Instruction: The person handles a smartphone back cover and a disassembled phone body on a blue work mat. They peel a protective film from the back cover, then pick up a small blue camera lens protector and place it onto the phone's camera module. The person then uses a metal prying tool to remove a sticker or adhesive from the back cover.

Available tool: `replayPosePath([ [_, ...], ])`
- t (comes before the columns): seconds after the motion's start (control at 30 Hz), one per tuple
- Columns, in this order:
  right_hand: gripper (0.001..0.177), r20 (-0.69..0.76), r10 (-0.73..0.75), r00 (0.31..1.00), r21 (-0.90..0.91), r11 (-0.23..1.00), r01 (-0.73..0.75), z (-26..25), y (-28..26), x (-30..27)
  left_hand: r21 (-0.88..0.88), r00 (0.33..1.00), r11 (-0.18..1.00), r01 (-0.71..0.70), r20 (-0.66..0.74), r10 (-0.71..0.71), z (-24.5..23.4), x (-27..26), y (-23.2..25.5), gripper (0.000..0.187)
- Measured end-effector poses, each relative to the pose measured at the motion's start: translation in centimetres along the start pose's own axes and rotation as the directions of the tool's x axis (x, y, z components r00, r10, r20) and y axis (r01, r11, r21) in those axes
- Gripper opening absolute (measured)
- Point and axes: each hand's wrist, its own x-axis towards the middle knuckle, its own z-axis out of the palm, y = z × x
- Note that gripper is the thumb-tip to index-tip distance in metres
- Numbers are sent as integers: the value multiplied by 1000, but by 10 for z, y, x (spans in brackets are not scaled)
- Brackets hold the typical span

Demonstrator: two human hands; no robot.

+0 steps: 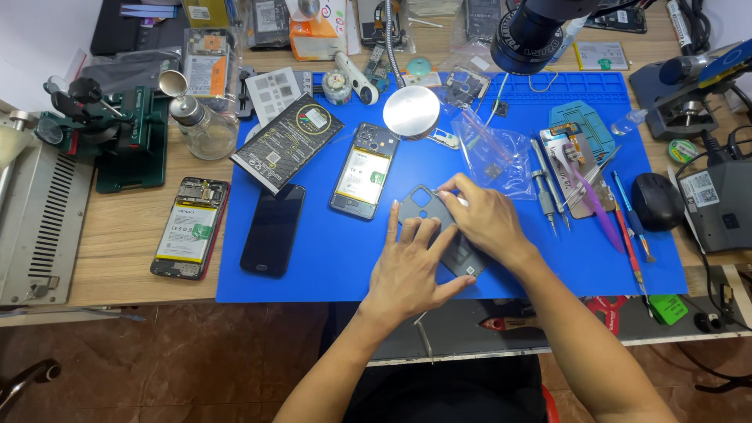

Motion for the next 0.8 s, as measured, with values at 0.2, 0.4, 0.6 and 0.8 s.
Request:
replayPosePath([
  [0.2, 22, -75, -57, 996, 9, 998, 58, 12, 7, 10, -13, 1000, 1000, 0, 0, 0, -2, 0, 1, 78],
  [0.4, 21, -77, -76, 994, -12, 997, 75, 14, 12, 8, -3, 1000, 1000, 9, 27, -9, -2, 2, 0, 77],
  [0.6, 21, -63, -53, 997, -20, 998, 52, 13, 14, 6, 2, 1000, 1000, 7, 29, -7, -3, 2, 1, 77],
  [0.8, 22, -54, -56, 997, -45, 998, 54, 16, 12, 12, -10, 999, 1000, 9, 34, -9, -2, 2, 1, 76],
])
